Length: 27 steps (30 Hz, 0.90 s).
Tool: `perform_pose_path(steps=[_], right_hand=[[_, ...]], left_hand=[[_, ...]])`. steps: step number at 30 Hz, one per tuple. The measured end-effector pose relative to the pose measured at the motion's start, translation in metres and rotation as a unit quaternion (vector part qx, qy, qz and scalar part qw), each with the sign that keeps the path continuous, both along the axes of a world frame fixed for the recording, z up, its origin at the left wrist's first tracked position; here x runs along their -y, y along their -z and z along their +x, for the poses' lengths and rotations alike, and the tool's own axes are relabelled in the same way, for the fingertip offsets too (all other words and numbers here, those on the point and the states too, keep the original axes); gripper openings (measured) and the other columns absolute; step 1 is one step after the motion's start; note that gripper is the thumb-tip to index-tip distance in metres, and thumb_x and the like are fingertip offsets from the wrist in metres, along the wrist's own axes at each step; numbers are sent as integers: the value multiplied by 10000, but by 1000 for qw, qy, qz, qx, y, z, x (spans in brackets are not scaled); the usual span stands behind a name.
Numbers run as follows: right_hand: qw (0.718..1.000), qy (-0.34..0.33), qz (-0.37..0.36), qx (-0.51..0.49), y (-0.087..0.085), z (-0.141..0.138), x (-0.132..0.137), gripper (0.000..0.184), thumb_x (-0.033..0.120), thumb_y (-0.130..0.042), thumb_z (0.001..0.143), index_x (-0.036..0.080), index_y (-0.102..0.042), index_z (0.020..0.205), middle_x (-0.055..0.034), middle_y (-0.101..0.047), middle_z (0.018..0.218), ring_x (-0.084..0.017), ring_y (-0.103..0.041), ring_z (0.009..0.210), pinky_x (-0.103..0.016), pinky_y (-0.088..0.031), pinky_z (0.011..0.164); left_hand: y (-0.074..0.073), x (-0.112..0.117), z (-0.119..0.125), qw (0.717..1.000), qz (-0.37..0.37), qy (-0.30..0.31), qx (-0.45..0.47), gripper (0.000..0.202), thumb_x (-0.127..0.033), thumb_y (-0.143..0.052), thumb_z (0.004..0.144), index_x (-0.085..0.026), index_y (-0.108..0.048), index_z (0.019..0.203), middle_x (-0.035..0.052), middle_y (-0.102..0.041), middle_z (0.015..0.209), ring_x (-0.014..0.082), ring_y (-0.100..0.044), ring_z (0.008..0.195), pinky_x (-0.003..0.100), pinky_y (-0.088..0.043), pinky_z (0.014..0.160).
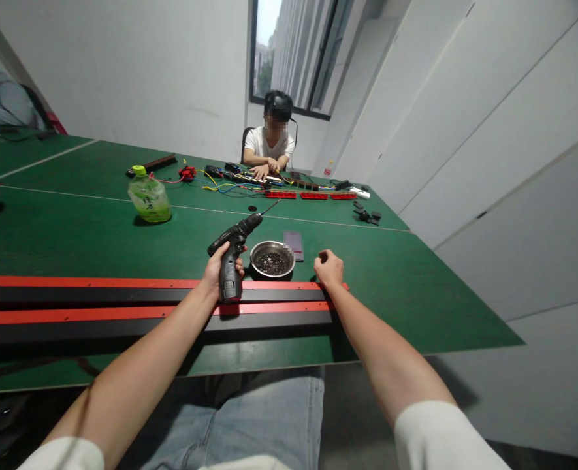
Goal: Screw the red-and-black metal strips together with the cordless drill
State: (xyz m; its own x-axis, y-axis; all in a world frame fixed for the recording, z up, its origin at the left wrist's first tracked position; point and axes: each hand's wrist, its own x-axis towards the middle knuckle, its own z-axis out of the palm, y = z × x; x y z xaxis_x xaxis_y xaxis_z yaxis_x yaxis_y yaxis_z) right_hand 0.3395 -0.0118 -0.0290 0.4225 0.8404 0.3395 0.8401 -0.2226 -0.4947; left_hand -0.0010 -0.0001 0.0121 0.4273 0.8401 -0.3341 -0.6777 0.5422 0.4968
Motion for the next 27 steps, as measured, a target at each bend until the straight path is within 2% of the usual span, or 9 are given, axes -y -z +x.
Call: perform_pose_path(steps=[6, 10, 13, 15, 20, 27], right_hand=[[994, -18, -70, 82, -4, -12, 4, 250, 232, -571, 954, 210, -794, 1065, -115, -808, 1053, -259, -749, 977, -329, -536, 904], [992, -8, -88, 87, -6, -14, 5, 249, 243, -573, 969, 208, -804, 1054, -128, -808, 1047, -263, -752, 972, -324, -530, 900], [992, 2, -92, 83, -7, -14, 6, 258, 257, -566, 972, 206, -811, 1035, -132, -808, 1016, -271, -754, 948, -322, -530, 868], [993, 12, -90, 74, -6, -12, 6, 256, 262, -571, 965, 207, -814, 1023, -131, -809, 996, -271, -755, 936, -317, -529, 857], [997, 31, -53, 42, -3, -6, 5, 256, 250, -573, 951, 210, -819, 1009, -118, -815, 978, -259, -755, 945, -305, -524, 885], [999, 45, -6, -16, -1, -1, 5, 254, 242, -573, 918, 220, -820, 974, -96, -819, 956, -248, -752, 932, -300, -529, 899]], left_hand=[[1, 1, -2, 1000, 13, -15, 22, 300, -365, -510, 1073, -133, -682, 1153, -9, -568, 610, 98, -563, 458, 193, -551, 494], [1, 2, -2, 999, 4, -18, 33, 185, -279, -531, 1051, -151, -658, 1015, -22, -531, 601, 101, -536, 465, 207, -554, 496], [-1, 4, -2, 999, 8, -11, 44, 216, -271, -501, 1060, -147, -645, 958, -25, -509, 591, 99, -513, 459, 209, -550, 491], [-2, 5, -2, 999, 12, 6, 43, 281, -311, -461, 1082, -143, -655, 969, -24, -505, 585, 101, -511, 454, 209, -545, 482], [-2, 6, -3, 999, 12, 45, 25, 488, -545, -432, 1078, -133, -692, 1089, -28, -503, 555, 118, -497, 416, 225, -505, 416], [-5, 12, -1, 999, 31, 40, -16, 440, -472, -467, 1070, -119, -712, 1169, -20, -519, 548, 123, -500, 415, 225, -488, 415]])
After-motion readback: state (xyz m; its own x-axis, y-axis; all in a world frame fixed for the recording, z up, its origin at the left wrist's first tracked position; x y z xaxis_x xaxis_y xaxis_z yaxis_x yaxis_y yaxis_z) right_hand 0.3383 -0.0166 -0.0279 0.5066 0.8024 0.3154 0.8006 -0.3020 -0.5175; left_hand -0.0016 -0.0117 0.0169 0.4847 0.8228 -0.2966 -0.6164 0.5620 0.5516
